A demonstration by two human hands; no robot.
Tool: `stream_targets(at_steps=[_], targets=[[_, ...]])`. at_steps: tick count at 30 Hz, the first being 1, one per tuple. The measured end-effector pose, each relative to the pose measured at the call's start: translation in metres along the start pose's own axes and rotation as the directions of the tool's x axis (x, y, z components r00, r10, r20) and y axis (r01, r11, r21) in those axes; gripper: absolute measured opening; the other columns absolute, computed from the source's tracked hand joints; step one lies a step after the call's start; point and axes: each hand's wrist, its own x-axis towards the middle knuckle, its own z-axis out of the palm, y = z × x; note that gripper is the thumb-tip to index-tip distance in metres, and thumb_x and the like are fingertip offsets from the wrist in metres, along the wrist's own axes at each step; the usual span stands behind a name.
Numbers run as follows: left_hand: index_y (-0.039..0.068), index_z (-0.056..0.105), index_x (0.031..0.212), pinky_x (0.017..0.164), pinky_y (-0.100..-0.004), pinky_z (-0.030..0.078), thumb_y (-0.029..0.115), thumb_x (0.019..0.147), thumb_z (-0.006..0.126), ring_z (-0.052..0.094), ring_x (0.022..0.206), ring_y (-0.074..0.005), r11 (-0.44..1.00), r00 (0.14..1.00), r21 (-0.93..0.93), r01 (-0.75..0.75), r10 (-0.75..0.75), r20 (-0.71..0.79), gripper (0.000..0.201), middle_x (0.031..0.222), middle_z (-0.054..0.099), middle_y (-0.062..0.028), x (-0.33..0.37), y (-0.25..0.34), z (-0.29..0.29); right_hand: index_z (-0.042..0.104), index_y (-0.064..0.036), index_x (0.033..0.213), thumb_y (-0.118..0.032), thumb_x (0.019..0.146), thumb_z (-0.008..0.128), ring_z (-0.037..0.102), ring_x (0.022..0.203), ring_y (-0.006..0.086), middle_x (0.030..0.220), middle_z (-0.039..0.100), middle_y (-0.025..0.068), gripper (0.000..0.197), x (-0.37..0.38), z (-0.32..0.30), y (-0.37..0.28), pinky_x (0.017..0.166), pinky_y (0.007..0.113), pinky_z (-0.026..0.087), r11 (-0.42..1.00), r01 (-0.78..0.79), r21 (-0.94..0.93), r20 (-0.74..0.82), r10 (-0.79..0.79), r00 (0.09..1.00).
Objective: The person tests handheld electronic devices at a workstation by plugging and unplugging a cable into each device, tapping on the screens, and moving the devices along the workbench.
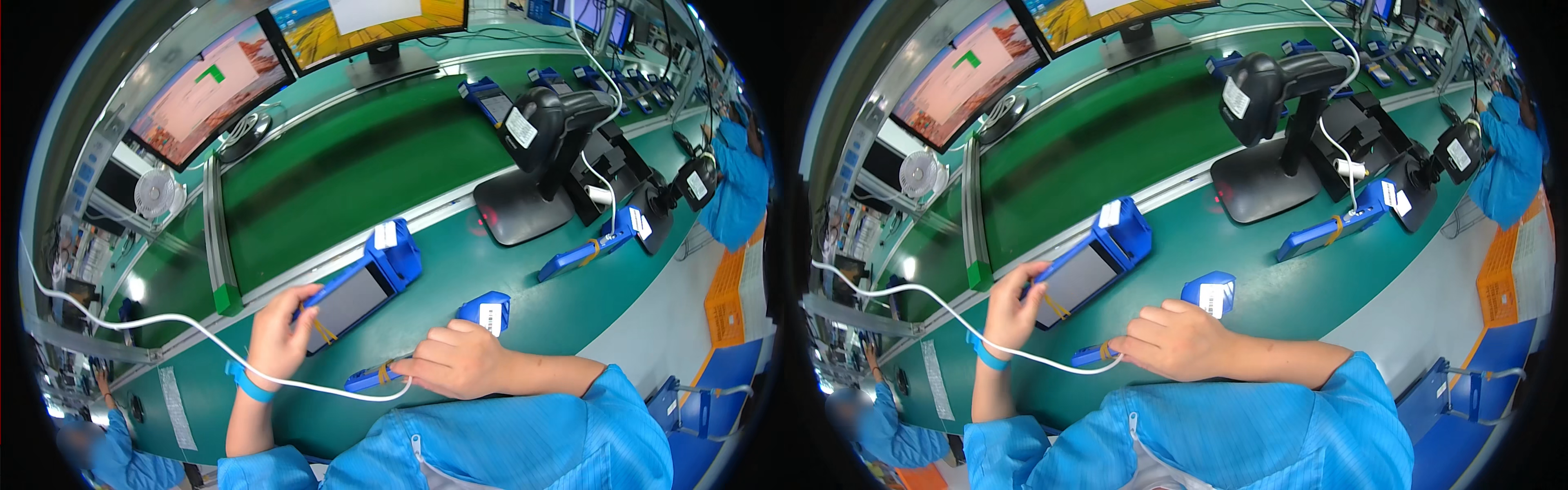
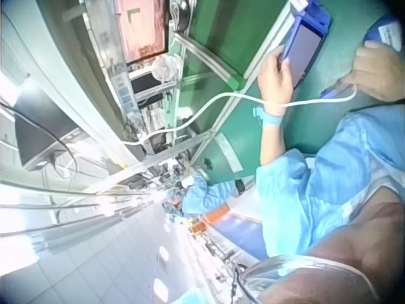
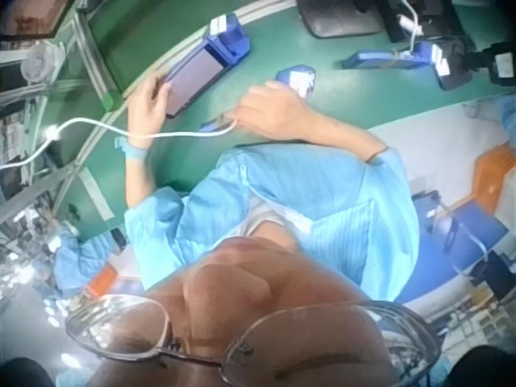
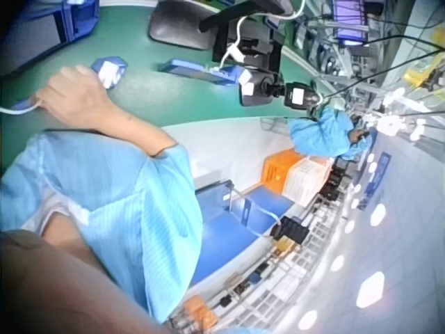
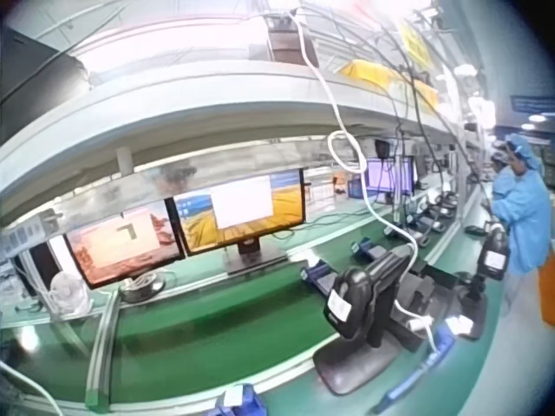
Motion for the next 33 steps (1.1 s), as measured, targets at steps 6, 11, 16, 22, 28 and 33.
stream_targets(at_steps=[6,11,16,22,28,33], targets=[[0.001,0.066,0.114,0.080,-0.0391,0.056,0.000,0.084,0.071,0.067,0.094,-0.0347,0.975,0.974,0.123,-0.186,0.199,-0.107,0.031,0.107,0.069,-0.0169,-0.027,0.013,0.031,0.071,-0.0144,0.099,-0.020,0.075,0.079,0.053,0.070,0.0142,0.077,0.052,-0.0028,0.026,0.007,-0.004,-0.006,0.058,0.030,0.036,0.998,-0.024,0.062,0.085,0.018,0.996],[0.003,0.065,0.116,0.087,-0.0419,0.054,0.009,0.079,0.077,0.064,0.104,-0.0360,0.930,0.933,0.219,-0.295,0.330,-0.142,0.039,0.116,0.068,-0.0147,-0.034,0.031,0.013,0.073,-0.0144,0.100,-0.016,0.072,0.081,0.054,0.067,0.0163,0.076,0.054,-0.0024,0.029,0.013,-0.008,-0.014,0.058,0.033,0.035,0.990,-0.138,0.025,0.143,0.133,0.981],[0.007,0.065,0.111,0.077,-0.0395,0.050,0.029,0.078,0.081,0.064,0.096,-0.0265,0.929,0.938,0.132,-0.347,0.340,0.073,0.043,0.109,0.066,-0.0081,-0.067,0.061,0.030,0.072,-0.0138,0.095,-0.016,0.073,0.079,0.053,0.064,0.0187,0.074,0.054,-0.0005,0.023,0.011,0.005,-0.012,0.059,0.034,0.035,0.990,-0.140,0.034,0.111,0.135,0.985],[0.005,0.064,0.115,0.071,-0.0411,0.054,0.022,0.085,0.074,0.068,0.083,-0.0303,0.929,0.940,0.145,-0.342,0.337,0.054,0.037,0.098,0.069,-0.0123,-0.075,0.041,0.059,0.067,-0.0138,0.083,-0.024,0.095,0.064,0.054,0.068,0.0206,0.072,0.054,0.0000,0.017,0.019,-0.007,-0.020,0.065,0.037,0.036,0.818,-0.213,0.534,-0.067,0.292,0.954],[0.002,0.070,0.108,0.069,-0.0383,0.055,0.023,0.085,0.077,0.071,0.076,-0.0316,0.996,0.973,-0.074,-0.040,0.056,0.224,0.032,0.088,0.072,-0.0138,-0.099,0.032,-0.025,0.074,-0.0141,0.102,-0.013,0.082,0.074,0.062,0.076,0.0200,0.080,0.062,0.0002,0.020,0.072,-0.030,0.010,0.075,0.036,0.040,0.989,-0.144,-0.028,0.082,0.145,0.986],[-0.005,0.062,0.113,0.074,-0.0313,0.054,0.020,0.088,0.075,0.067,0.086,-0.0158,0.859,0.897,-0.329,0.392,-0.436,-0.072,0.038,0.095,0.068,-0.0073,-0.162,0.005,-0.102,0.074,-0.0119,0.103,-0.018,0.095,0.067,0.064,0.082,0.0208,0.084,0.067,0.0024,0.012,0.082,-0.004,0.039,0.077,0.035,0.041,0.949,-0.238,0.207,0.214,0.194,0.957]])
